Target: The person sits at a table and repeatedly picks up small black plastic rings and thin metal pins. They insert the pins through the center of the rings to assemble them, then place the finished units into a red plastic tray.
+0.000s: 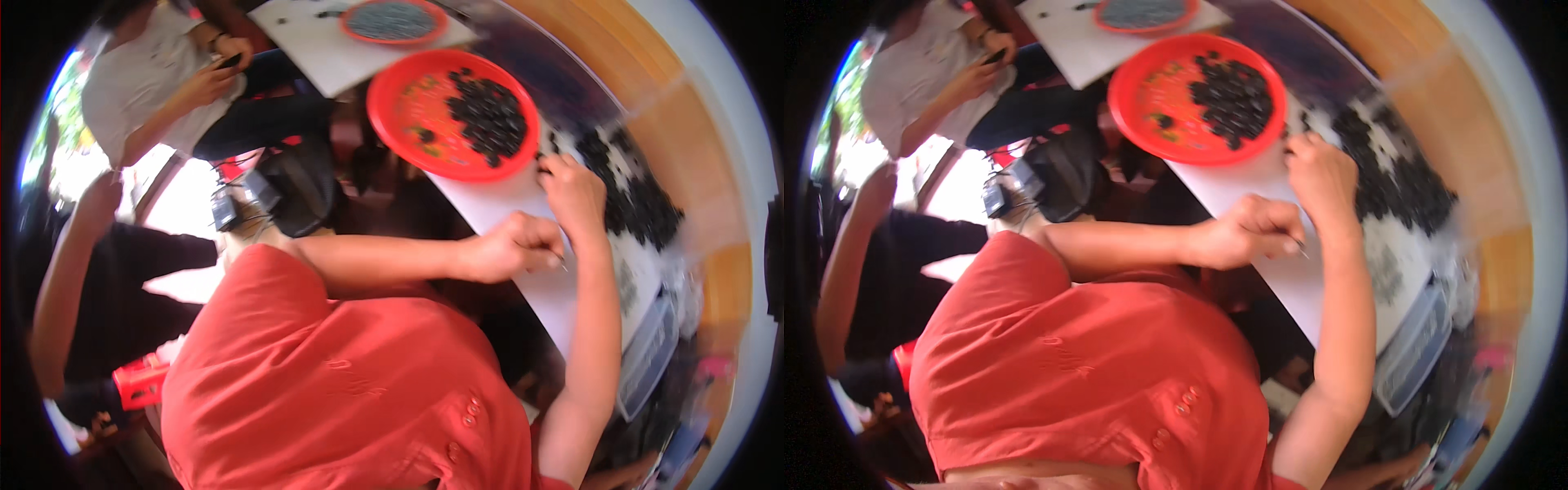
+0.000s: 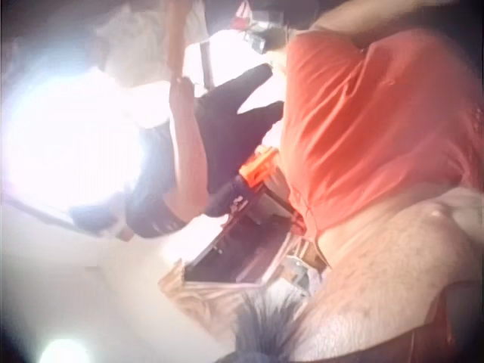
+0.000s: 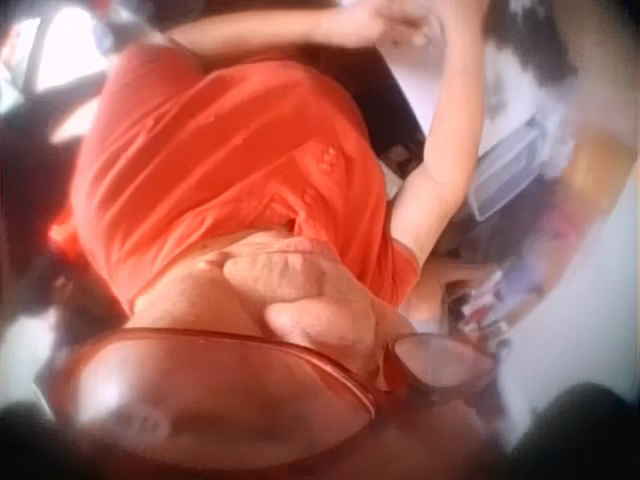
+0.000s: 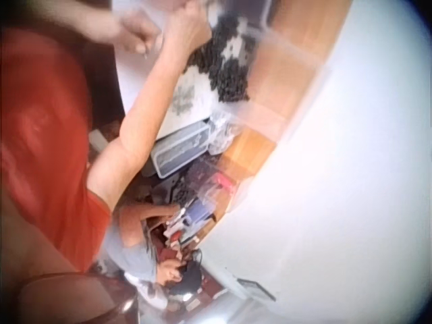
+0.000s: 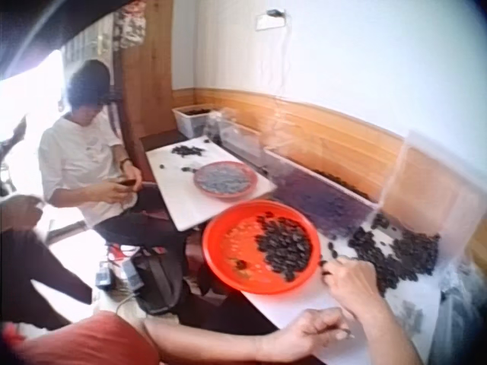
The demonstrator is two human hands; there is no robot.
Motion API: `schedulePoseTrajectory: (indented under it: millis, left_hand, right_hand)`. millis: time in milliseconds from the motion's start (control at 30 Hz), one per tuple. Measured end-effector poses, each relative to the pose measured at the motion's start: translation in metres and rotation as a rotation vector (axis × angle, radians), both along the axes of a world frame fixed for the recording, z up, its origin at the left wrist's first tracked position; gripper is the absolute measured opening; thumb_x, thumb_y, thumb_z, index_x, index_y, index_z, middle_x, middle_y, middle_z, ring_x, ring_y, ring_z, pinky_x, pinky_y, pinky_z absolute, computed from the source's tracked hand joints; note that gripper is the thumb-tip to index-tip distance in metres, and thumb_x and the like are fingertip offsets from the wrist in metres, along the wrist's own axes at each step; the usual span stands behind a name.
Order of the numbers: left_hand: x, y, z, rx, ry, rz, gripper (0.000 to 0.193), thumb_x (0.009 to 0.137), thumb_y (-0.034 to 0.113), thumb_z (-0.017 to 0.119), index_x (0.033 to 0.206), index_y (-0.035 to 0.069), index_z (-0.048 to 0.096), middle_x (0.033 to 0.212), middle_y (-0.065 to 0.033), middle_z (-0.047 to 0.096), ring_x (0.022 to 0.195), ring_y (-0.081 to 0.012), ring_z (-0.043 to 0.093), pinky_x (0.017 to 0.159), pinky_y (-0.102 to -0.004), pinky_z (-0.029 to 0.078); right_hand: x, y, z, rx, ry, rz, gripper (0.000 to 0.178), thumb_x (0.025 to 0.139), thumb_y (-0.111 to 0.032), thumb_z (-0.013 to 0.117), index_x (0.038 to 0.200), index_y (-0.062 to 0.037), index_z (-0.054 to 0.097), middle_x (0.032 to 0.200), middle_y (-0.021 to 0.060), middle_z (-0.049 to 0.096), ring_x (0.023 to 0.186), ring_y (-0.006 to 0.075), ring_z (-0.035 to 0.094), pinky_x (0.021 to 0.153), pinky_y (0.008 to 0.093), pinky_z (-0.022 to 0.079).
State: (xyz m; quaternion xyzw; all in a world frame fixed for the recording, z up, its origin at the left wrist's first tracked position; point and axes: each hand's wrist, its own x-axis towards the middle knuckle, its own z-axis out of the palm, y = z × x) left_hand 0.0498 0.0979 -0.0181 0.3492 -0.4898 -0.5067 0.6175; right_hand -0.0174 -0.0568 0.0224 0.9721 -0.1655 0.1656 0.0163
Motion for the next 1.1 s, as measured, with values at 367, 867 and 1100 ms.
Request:
schedulePoseTrajectory:
  millis: [367,867,1100]
  left_hand:
    - [-0.002,-0.001,0.007,0.141,0.152,0.122,0.009,0.089,0.014,0.066,0.091,0.005,0.063,0.073,0.0011,0.059,0.063,-0.0059,0.057,0.053,-0.0228,0.044]
    - [-0.026,-0.022,0.024,0.223,0.006,0.185,0.016,0.089,0.013,0.065,0.088,-0.003,0.064,0.074,-0.0063,0.064,0.058,-0.0104,0.059,0.045,-0.0229,0.043]
    - [-0.029,-0.025,0.026,0.253,0.109,0.177,0.014,0.089,0.013,0.063,0.090,-0.002,0.062,0.074,-0.0063,0.063,0.060,-0.0116,0.060,0.048,-0.0241,0.045]
  right_hand:
    - [-0.077,0.035,0.036,0.920,-0.320,-0.268,0.015,0.085,-0.005,0.062,0.099,-0.0061,0.068,0.081,-0.0007,0.062,0.067,0.0073,0.055,0.056,0.0223,0.039]
    - [-0.126,0.062,0.009,1.314,-0.861,-0.191,0.022,0.084,-0.001,0.065,0.106,0.0022,0.066,0.082,0.0054,0.066,0.067,0.0114,0.060,0.055,0.0209,0.041]
    - [-0.129,0.062,0.001,1.310,-0.896,-0.187,0.021,0.085,-0.001,0.065,0.106,0.0011,0.066,0.083,0.0059,0.066,0.067,0.0113,0.061,0.055,0.0212,0.042]
